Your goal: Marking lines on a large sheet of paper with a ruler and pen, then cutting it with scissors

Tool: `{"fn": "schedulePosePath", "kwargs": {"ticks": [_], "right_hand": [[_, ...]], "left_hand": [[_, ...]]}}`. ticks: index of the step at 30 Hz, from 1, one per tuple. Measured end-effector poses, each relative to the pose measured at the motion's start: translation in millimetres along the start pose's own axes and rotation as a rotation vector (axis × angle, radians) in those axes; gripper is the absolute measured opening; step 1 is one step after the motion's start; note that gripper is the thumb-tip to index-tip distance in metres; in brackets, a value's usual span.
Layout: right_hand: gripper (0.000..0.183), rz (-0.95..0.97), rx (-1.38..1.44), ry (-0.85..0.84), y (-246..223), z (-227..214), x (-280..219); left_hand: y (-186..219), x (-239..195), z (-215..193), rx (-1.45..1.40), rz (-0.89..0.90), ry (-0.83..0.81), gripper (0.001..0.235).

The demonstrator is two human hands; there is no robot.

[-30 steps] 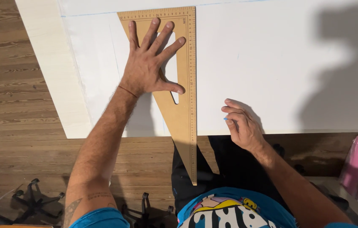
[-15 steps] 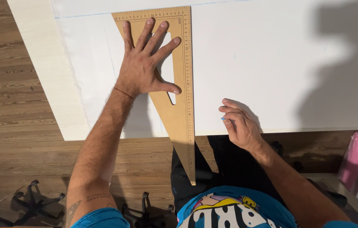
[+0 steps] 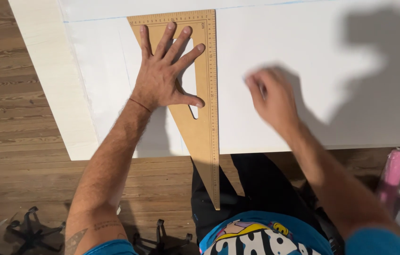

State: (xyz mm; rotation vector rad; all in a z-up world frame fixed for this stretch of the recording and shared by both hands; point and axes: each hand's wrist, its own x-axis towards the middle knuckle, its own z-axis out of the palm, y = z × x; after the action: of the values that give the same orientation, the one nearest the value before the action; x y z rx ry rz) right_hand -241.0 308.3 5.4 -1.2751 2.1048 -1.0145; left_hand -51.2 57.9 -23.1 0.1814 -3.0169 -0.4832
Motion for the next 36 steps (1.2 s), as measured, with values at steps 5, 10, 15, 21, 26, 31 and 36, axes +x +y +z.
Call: {"fn": "schedulePosePath", "kwargs": {"ticks": [5, 10, 15, 21, 26, 31, 36], "right_hand": [[0.009, -0.326, -0.339, 0.157, -7.4, 15.3, 114.5], [0.012, -0.261, -0.509, 0.228, 17.1, 40.0, 142.4], [0.015, -0.218, -0.63, 0.222, 19.7, 47.9, 150.8], [0.014, -0.104, -0.593, 0.124, 13.1, 48.7, 150.7], [0.053, 0.202, -0.268, 0.152, 37.1, 48.9, 148.8], [0.028, 0.221, -0.233, 0.185, 33.0, 53.1, 159.2], [0.033, 0.274, -0.261, 0.137, 26.1, 56.5, 159.4]], "left_hand": [[-0.8, -1.0, 1.2, -0.014, 0.008, 0.044, 0.122], [-3.6, -1.2, 1.1, -0.02, 0.013, 0.035, 0.122], [-5.6, -2.7, 3.8, 0.008, -0.007, -0.04, 0.127], [-5.9, -1.8, 2.4, -0.038, 0.013, 0.046, 0.124], [-4.5, -0.1, -0.6, -0.073, 0.025, 0.05, 0.124], [-4.6, -2.0, 2.2, -0.054, 0.022, 0.051, 0.124], [-4.9, -0.2, 0.2, -0.08, 0.023, 0.032, 0.126]]}}
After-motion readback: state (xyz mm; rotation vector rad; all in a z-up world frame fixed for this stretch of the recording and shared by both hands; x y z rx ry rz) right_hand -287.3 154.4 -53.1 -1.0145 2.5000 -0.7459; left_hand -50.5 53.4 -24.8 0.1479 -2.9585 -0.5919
